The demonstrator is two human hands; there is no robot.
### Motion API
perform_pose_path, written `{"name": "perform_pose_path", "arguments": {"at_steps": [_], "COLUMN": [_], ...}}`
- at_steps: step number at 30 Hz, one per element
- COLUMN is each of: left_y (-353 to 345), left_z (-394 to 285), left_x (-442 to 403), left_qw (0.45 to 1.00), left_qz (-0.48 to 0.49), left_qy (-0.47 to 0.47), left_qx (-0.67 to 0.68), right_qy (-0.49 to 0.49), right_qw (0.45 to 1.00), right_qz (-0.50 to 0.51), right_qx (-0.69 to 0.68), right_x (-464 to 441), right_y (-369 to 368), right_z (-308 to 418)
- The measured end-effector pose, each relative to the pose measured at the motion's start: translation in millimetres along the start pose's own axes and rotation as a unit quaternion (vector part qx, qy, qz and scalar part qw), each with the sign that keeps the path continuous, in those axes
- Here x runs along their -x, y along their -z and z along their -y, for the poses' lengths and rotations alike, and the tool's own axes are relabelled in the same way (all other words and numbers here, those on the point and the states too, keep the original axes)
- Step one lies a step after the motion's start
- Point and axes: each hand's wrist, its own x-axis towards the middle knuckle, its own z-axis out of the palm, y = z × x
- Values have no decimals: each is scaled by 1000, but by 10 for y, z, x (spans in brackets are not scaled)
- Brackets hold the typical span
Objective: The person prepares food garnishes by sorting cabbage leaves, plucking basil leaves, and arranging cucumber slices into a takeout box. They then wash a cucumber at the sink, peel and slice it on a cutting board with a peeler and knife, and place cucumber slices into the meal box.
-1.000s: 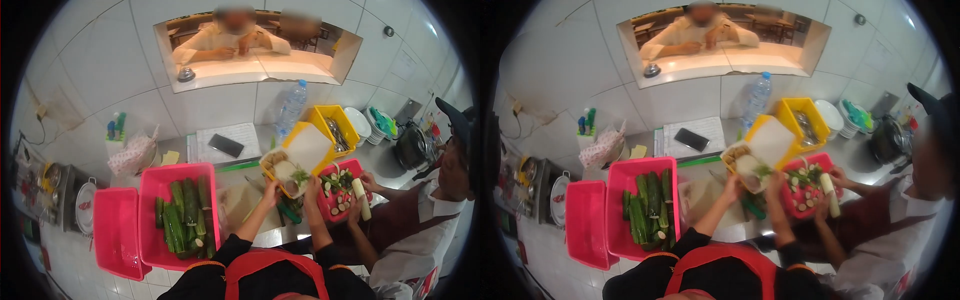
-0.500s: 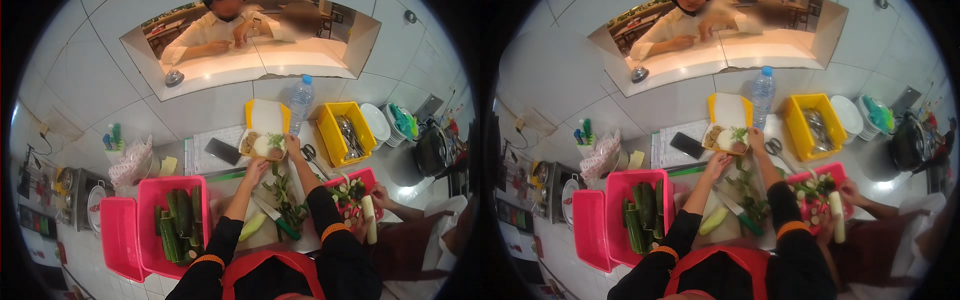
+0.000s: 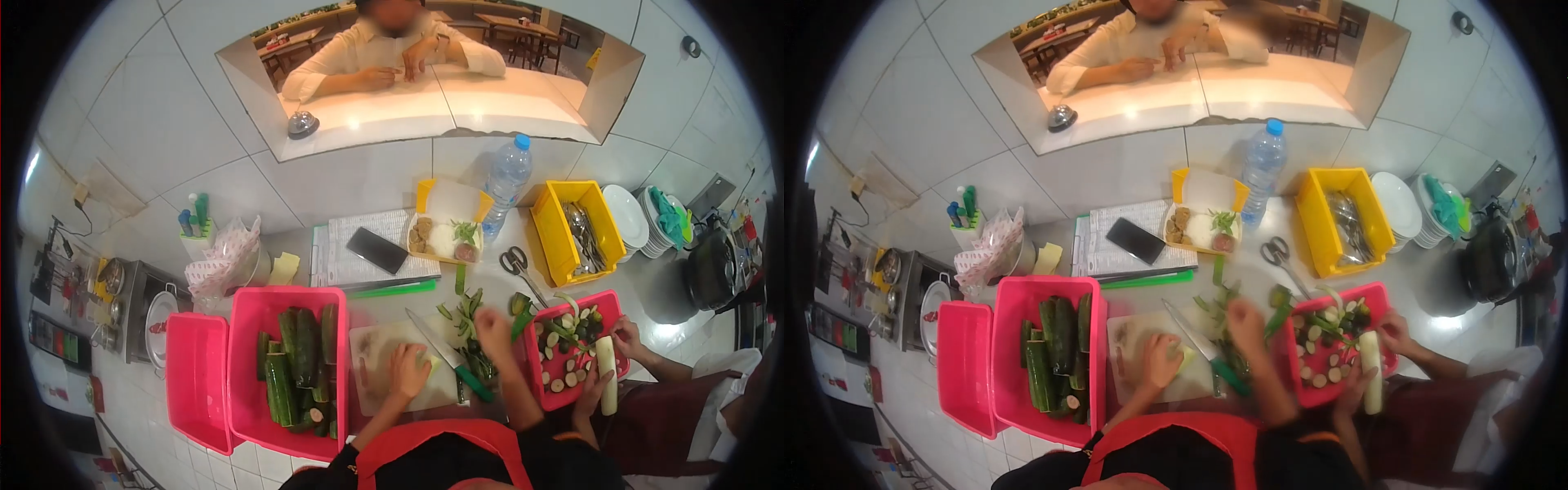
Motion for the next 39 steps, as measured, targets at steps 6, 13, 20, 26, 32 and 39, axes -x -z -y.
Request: {"name": "perform_pose_path", "arguments": {"at_steps": [6,13,20,26,32,39], "left_y": [56,-34,5,-147,-114,-244], "left_z": [77,101,139,140,-68,-2], "left_x": [299,448,462,411,279,176], "left_qw": [999,999,991,999,993,995], "left_qz": [32,-16,-100,-45,-42,-33], "left_qy": [18,10,56,19,31,50], "left_qx": [6,-37,-65,-16,-106,-80], "right_qy": [59,3,-102,9,-133,-55], "right_qw": [968,969,967,991,970,978], "right_qz": [109,181,229,122,200,198], "right_qx": [219,170,-49,53,25,39], "right_x": [1164,1132,1974,1983,2069,1946], "right_y": [-38,166,368,423,443,444], "right_z": [-51,304,-81,-476,47,256]}}
